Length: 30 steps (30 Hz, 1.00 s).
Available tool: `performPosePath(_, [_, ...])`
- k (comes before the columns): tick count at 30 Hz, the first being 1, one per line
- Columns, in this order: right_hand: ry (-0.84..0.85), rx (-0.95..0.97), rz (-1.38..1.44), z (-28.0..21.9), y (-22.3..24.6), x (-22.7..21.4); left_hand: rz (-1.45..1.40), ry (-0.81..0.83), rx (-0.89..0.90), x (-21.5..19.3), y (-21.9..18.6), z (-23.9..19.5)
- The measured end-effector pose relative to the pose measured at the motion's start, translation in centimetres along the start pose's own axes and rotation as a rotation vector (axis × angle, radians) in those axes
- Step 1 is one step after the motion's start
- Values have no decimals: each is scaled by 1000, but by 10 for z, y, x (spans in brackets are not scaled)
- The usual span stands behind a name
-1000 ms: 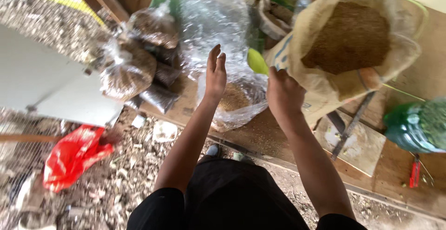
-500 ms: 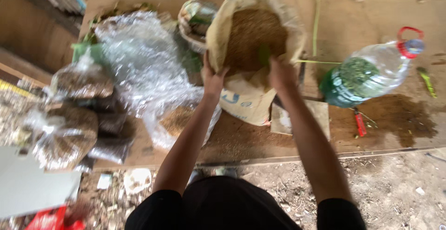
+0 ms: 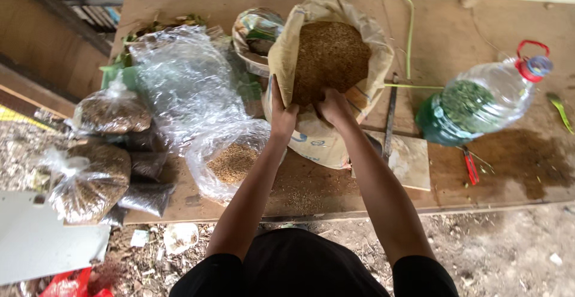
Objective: The person scoops grain from a large sack into a clear plastic bag using a green scoop. They also handle a black plastic bag, placing it on the table and manipulating it before returning to the scooping task.
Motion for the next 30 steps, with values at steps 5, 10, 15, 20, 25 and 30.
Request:
performPosePath(5, [131,23,131,20,-4,11,-143,29,13,1,3,6])
performPosePath(10, [109,139,240,16,-9,2,-238,-7,-113,-4,-13,7])
performPosePath(15, [168,241,223,-10,-6,-35,-231,-38,-195,-20,-28,14])
performPosePath(20, [213,204,396,-26,28,-80,-283,-48,-3,-24,-40,26])
performPosePath(25, [215,109,314,-44,68,-112,-315,-88,59,-33,-35,33])
performPosePath(30, [324,2,199,-66,98,-81,-381,-211,157,-78,-25,24])
Point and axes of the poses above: each hand's wrist, its own z-axis towards the middle knuckle, its own x-axis out of the palm, y = z × x, the point moved 6 cm from there along z, towards the middle knuckle, and after that the axes turned 7 degrees about x, right-handed, at the moved point
